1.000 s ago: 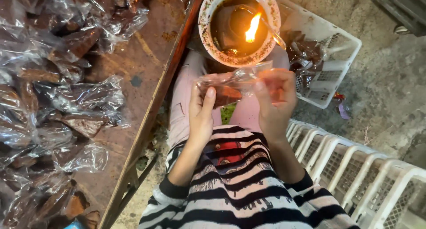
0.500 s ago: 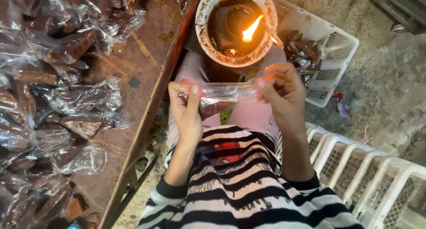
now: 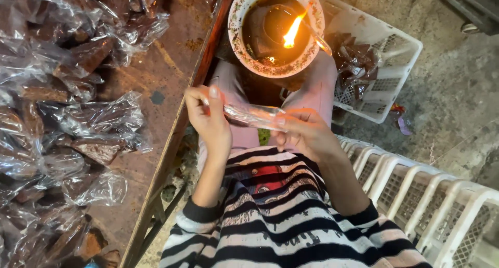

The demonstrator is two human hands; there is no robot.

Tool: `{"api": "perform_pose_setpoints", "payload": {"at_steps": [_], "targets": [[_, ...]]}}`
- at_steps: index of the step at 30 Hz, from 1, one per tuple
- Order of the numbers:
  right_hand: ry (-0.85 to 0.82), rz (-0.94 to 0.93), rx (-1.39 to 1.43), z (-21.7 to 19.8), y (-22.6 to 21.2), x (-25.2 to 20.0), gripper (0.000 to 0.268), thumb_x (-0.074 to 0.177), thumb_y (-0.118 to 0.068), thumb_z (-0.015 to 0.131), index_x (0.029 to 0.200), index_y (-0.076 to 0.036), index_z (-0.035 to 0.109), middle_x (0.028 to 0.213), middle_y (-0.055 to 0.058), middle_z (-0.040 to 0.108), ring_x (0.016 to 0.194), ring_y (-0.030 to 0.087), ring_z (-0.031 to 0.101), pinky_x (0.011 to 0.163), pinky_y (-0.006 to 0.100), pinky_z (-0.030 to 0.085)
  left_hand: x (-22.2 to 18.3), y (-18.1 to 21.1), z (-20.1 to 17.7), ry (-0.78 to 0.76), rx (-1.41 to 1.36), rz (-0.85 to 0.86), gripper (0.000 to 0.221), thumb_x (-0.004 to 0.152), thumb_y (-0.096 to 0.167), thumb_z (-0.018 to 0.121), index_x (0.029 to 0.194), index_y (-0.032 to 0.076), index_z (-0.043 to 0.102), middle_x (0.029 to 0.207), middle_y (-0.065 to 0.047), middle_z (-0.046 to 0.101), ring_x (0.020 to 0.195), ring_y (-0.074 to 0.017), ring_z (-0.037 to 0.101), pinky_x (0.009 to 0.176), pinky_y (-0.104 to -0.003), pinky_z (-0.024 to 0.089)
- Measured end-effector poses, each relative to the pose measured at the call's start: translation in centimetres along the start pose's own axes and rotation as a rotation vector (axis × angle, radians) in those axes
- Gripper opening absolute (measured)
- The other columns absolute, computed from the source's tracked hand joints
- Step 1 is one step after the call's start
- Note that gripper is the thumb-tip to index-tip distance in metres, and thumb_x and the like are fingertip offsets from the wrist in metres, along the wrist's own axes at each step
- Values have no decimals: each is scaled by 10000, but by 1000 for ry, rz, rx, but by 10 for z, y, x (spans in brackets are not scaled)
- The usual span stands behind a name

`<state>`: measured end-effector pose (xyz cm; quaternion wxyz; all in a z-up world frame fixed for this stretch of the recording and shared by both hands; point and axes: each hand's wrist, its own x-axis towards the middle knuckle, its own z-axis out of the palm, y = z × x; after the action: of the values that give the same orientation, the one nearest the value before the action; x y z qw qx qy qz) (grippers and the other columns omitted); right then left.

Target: Sealing small plastic bags by passing the folded edges over a candle flame

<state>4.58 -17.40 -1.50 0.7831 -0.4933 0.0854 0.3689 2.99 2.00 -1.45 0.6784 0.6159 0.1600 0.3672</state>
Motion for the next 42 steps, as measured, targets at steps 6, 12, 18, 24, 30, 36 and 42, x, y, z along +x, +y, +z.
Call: {"api": "perform_pose_setpoints", "payload": {"at_steps": [6,12,18,24,30,36,42], "targets": [[62,-248,46,22,-16,-3,241,883,53,708,1081,44,571,787,141,559,660,196,646,575,360,570,-40,-32,10,-533,252,375,553,763,430,742,1193,93,659,1192,-96,706,1127,-342,638,1032,-468,420],[365,-559,-116,-42,-11,3,144,964,-6,688,1098,37,661,938,187,685,728,190,702,558,296,636,-49,-55,40,-754,503,113,441,703,253,827,1064,124,610,775,-60,638,783,-280,659,775,-386,484],[498,-654,55,-58,-45,-23,133,1035,-89,648,1150,-32,613,849,119,650,680,117,684,618,279,637,-20,-63,77,-574,10,-822,233,737,232,721,870,40,713,741,-120,714,455,-155,604,429,-256,465],[464,-600,46,-47,-26,-11,110,1002,-43,639,1101,1,619,855,117,624,695,146,683,590,282,630,-36,-110,62,-604,-200,-1007,235,846,240,667,890,14,627,645,-121,582,416,-162,610,314,-212,426],[433,-399,-492,-41,21,31,268,918,-219,821,1119,-61,741,1136,106,639,952,175,582,754,357,554,-67,-45,37,-724,-94,-940,232,767,98,643,966,-21,641,785,-136,600,636,-194,634,508,-316,581],[256,-543,-716,-11,1,13,202,932,-155,786,755,-88,714,1118,60,630,1047,166,516,1032,301,341,-41,-34,27,-518,262,-196,471,725,89,791,1170,87,639,1188,-144,532,1149,-365,590,1055,-450,469],[264,-414,-834,-27,8,20,326,981,-191,736,674,-82,723,1022,71,717,993,198,614,950,327,465,-25,-51,16,-608,410,313,721,561,-95,710,1203,231,741,998,-7,654,933,-245,690,952,-335,571]]}}
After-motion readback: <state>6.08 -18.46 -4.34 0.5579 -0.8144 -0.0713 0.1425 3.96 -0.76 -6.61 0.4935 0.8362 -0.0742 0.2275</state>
